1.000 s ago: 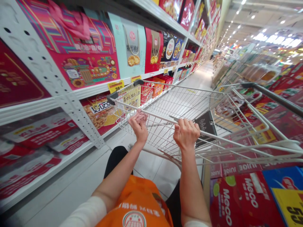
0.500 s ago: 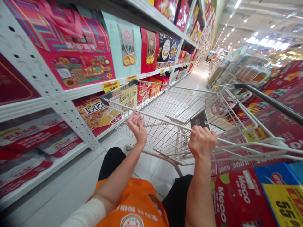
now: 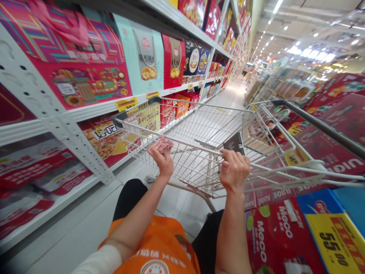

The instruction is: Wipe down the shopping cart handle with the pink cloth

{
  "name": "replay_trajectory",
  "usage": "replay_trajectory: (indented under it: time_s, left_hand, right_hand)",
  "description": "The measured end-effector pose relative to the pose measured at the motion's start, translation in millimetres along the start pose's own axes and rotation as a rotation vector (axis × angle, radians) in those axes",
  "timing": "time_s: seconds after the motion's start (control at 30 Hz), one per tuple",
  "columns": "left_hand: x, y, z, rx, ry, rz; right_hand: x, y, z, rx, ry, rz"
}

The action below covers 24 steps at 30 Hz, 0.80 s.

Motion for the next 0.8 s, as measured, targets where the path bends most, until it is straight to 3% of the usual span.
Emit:
replay_trajectory:
  time_s: [0.1, 0.2, 0.3, 0.43, 0.53, 0.63, 0.73, 0.8]
  left_hand:
    - [-4.5, -5.6, -18.9, -0.139, 0.129, -0.015]
    - [-2.9, 2.1, -17.0, -0.160, 0.145, -0.021]
    - [2.8, 21.4, 6.0, -0.055, 0.057, 0.012]
    - [7.7, 52.0, 49.7, 0.186, -0.093, 0.044]
    - [6.9, 63.5, 65.7, 0.319, -0.201, 0.064]
    - [2.0, 56.6, 52.3, 0.351, -0.181, 0.050]
    - [-3.4, 39.1, 22.5, 0.219, -0.039, 0.006]
    - [-4.8, 31.3, 8.6, 0.129, 0.016, -0.005]
  right_hand:
    - [-2.3, -4.4, -0.5, 0.012, 0.007, -0.034]
    - [-2.5, -10.8, -1.4, 0.001, 0.030, -0.055]
    - [-1.1, -16.2, -1.5, -0.028, 0.060, -0.053]
    - [2.1, -18.9, 0.3, -0.034, 0.079, -0.031]
    - [1.6, -20.1, 2.1, -0.032, 0.066, -0.023]
    - [-6.7, -20.5, 2.8, -0.063, -0.014, 0.004]
    - [-24.6, -15.9, 3.6, -0.115, -0.098, 0.104]
    - [-38.9, -7.9, 5.6, -0.094, -0.072, 0.213]
Point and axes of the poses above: each hand's wrist, its own z-axis away from the middle knuckle, its own x-axis out of the palm, y = z × x, the point moved 1 cm from there along -z, towards the middle knuckle, and after that the axes turned 4 degrees about -z, right-handed, at the moved point
